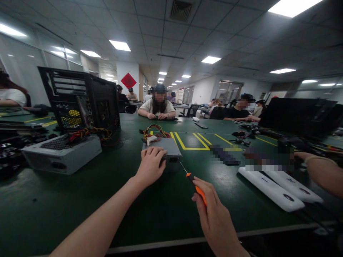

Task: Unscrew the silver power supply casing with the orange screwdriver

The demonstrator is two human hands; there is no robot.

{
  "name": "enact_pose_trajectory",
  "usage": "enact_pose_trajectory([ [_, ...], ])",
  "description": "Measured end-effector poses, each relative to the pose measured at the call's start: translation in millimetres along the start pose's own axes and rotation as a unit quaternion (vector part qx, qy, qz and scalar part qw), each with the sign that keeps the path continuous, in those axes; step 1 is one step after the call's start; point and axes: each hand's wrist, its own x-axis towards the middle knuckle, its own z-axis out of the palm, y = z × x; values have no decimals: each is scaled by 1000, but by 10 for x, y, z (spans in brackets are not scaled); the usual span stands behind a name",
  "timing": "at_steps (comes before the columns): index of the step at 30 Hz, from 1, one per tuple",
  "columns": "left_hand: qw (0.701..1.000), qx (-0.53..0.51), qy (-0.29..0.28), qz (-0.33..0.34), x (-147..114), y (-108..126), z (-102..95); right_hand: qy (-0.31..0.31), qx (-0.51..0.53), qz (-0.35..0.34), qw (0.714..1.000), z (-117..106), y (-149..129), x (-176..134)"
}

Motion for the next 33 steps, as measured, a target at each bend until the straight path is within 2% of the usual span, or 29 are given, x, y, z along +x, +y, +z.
enact_pose_trajectory([
  [3,1000,-1,-1,-4,1,18,-7,1,-1,19,1000,-13,23,-6],
  [8,1000,-12,-1,-6,5,49,1,-18,0,-9,1000,-35,-26,4],
  [13,1000,-22,-8,0,6,42,23,13,-28,-11,999,-10,13,32],
  [17,1000,-18,-9,0,5,38,34,11,-31,2,999,-37,-5,37],
  [22,1000,-13,-10,1,0,53,37,1,-53,-34,998,33,-63,7],
  [25,1000,-9,-9,1,-5,62,31,29,-79,-6,996,44,-37,36],
  [28,1000,-4,-6,3,-14,65,28,38,-88,11,995,-50,-29,149],
  [31,1000,-1,-1,7,-22,63,44,3,-76,-33,997,-169,-49,312],
  [33,1000,2,4,7,-26,59,63,-6,-78,-88,993,-205,-24,416],
])
